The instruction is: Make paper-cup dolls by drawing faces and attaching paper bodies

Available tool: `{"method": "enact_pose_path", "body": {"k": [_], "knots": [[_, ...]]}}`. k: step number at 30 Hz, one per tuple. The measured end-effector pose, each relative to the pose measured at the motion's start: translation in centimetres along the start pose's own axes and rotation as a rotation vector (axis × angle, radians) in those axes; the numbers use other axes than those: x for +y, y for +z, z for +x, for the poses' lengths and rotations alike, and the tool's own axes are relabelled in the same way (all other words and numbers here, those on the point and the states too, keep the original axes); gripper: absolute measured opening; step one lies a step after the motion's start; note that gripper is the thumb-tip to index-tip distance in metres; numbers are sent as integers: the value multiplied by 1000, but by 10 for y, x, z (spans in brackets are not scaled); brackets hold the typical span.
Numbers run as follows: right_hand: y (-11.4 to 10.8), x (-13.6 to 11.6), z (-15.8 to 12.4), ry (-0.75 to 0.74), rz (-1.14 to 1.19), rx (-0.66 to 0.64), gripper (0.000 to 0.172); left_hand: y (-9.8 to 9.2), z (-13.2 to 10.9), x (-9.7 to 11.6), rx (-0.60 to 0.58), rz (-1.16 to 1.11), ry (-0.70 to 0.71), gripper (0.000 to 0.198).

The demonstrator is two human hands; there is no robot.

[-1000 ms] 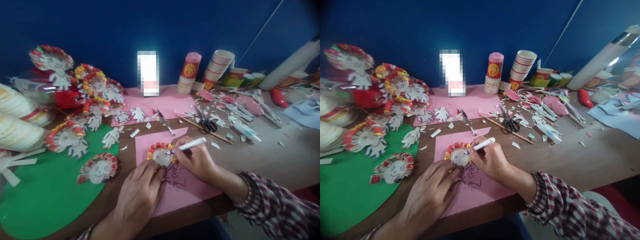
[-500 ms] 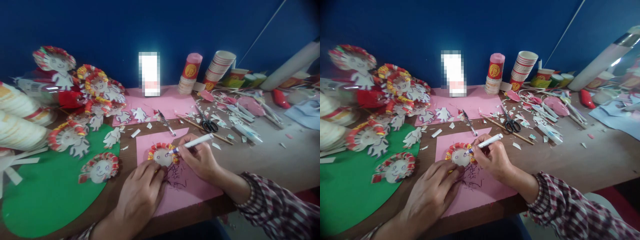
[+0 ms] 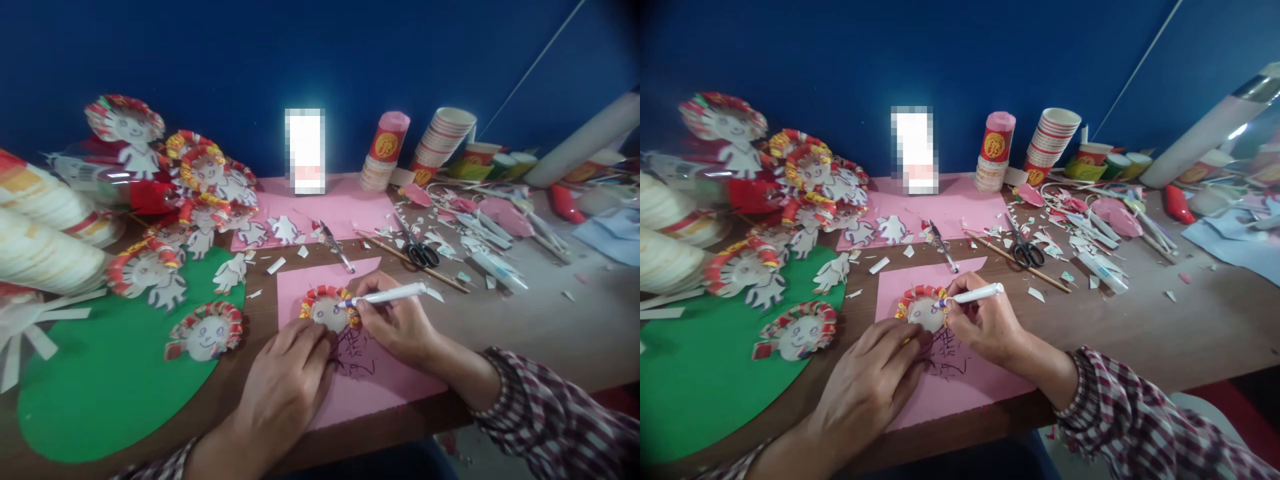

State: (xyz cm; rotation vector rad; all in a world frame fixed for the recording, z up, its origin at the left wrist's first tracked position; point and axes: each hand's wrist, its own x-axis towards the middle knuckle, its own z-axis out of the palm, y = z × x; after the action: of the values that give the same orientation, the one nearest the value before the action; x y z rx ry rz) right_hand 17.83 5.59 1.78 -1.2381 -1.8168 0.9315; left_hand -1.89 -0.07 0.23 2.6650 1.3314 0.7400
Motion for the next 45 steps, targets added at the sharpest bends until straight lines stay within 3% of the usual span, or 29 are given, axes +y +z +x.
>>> {"method": "enact_pose_path", "body": {"k": [26,33,38,45], "knots": [[1,-1,-1,-11,-75,-24,6,1,0,0,14,-4,10,19],[1,-5,1,-18,77,80,8,0,1,1,3,-18,1,20],[4,0,-3,-43,40,18,2,-1,2,1,-2,-8,6,21],[8,1,-4,-138,-83,-56,7,-2,2,1,-13,-3,-11,17]]}}
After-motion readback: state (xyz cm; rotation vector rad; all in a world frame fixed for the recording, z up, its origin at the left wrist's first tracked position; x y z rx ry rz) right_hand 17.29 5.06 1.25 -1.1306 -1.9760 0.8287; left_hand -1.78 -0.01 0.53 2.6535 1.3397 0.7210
